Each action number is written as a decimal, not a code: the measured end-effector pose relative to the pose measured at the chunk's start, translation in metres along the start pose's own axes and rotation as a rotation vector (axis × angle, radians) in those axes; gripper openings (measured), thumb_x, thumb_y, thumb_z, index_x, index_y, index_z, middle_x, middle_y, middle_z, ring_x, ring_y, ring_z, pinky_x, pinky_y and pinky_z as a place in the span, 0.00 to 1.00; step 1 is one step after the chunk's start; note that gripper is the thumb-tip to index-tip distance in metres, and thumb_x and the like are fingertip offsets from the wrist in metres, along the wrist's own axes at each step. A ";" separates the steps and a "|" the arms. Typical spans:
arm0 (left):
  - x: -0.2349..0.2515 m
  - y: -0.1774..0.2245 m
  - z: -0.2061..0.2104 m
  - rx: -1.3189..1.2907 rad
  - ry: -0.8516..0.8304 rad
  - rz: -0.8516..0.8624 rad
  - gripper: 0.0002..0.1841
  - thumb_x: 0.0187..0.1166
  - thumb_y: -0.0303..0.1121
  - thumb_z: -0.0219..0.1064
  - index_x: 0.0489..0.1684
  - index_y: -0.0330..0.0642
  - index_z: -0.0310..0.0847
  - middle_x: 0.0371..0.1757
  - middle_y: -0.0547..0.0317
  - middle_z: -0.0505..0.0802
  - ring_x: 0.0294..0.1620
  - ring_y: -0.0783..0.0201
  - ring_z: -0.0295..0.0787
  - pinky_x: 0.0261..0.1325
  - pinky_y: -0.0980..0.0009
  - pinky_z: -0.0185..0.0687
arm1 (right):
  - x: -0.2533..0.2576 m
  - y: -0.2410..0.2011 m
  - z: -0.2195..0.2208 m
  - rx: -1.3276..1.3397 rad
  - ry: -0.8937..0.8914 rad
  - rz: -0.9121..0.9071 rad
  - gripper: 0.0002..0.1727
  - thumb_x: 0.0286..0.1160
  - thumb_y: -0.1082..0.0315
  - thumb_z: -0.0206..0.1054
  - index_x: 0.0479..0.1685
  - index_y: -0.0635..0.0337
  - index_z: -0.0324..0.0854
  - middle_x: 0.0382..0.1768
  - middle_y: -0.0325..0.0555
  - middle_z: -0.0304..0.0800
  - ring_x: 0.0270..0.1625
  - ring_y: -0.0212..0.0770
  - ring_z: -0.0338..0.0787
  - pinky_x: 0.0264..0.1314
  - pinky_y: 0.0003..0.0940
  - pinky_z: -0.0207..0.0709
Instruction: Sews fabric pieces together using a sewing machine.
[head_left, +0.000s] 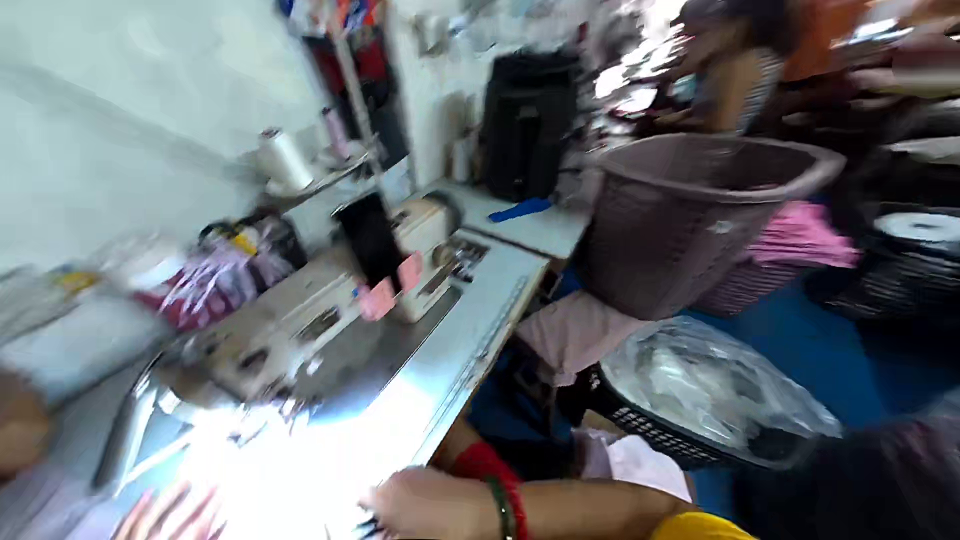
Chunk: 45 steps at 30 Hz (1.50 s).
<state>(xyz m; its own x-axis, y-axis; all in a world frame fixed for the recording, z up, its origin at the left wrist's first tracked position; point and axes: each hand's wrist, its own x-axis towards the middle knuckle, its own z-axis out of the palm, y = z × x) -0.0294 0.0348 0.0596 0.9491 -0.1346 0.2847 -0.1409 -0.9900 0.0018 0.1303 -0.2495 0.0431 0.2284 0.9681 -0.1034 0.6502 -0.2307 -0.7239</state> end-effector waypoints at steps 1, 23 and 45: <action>-0.008 -0.014 0.010 0.003 0.142 -0.020 0.29 0.90 0.53 0.49 0.55 0.37 0.92 0.60 0.38 0.94 0.67 0.33 0.87 0.74 0.33 0.71 | -0.007 -0.006 0.005 0.012 0.001 0.046 0.16 0.79 0.66 0.68 0.59 0.67 0.83 0.40 0.60 0.92 0.46 0.60 0.94 0.49 0.65 0.83; -0.004 0.065 0.015 -0.069 -0.029 -0.820 0.27 0.90 0.55 0.47 0.64 0.50 0.90 0.69 0.46 0.89 0.75 0.39 0.79 0.67 0.35 0.75 | 0.006 -0.020 0.022 0.788 0.009 0.228 0.28 0.73 0.69 0.72 0.73 0.65 0.72 0.26 0.36 0.83 0.19 0.29 0.83 0.23 0.24 0.82; 0.049 0.124 0.031 -0.375 -0.032 -1.015 0.14 0.84 0.39 0.65 0.45 0.36 0.90 0.39 0.45 0.94 0.46 0.45 0.93 0.51 0.40 0.84 | -0.090 0.013 0.105 0.012 0.454 -0.066 0.16 0.80 0.58 0.63 0.41 0.58 0.93 0.34 0.40 0.96 0.37 0.34 0.95 0.44 0.33 0.89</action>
<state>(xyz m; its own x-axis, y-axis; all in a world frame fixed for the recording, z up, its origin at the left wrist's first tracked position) 0.0080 -0.0958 0.0435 0.6775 0.7344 -0.0399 0.6429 -0.5650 0.5171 0.0419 -0.3295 -0.0288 0.4830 0.8391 0.2503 0.6661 -0.1666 -0.7270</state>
